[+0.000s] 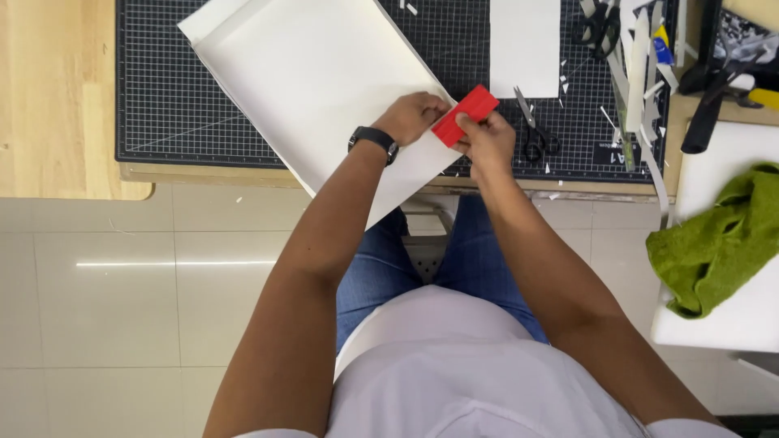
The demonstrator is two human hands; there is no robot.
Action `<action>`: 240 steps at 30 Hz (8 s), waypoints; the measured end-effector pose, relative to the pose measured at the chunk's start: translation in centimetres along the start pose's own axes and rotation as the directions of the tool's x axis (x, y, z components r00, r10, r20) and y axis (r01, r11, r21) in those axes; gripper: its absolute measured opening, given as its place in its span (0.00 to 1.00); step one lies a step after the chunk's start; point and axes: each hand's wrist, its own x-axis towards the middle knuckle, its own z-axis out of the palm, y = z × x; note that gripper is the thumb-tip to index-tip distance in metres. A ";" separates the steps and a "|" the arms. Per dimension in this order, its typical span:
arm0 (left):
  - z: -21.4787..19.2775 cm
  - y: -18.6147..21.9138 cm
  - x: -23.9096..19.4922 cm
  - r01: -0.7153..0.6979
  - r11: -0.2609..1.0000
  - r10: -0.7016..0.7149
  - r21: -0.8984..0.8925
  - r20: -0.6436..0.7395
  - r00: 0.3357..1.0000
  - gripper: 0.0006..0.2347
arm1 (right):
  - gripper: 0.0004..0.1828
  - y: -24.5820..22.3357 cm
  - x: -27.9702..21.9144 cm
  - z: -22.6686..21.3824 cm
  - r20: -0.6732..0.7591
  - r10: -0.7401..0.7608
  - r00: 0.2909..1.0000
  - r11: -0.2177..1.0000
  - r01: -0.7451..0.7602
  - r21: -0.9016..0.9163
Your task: Preparing and assembling a white box frame by cutting and folding cardstock material on a cutting mat.
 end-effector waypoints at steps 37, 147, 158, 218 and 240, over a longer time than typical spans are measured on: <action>0.5 -0.4 0.2 -0.022 1.000 0.023 0.018 -0.034 0.999 0.14 | 0.28 -0.9 -0.1 0.9 -0.066 0.036 0.997 0.993 -0.043 -0.109; -0.1 3.6 -7.1 -0.033 0.933 -0.014 0.358 0.127 0.992 0.20 | 0.20 -2.2 -2.4 -17.7 -0.009 -0.449 0.894 0.447 0.216 -0.868; -1.8 5.6 -9.1 -0.005 0.919 -0.007 0.394 0.031 0.999 0.19 | 0.16 1.7 -3.5 -6.4 0.636 -0.618 0.462 0.001 0.810 -0.587; -1.8 -1.5 -25.9 0.036 0.988 -0.123 -0.147 -0.639 0.759 0.09 | 0.23 6.3 -26.1 -28.3 0.544 -0.285 0.789 0.432 0.613 -0.662; 14.5 5.9 -21.4 -0.370 0.414 -0.087 -0.832 -0.441 0.893 0.19 | 0.27 -4.7 -13.4 -2.8 0.601 -0.790 -0.124 -0.067 0.991 0.117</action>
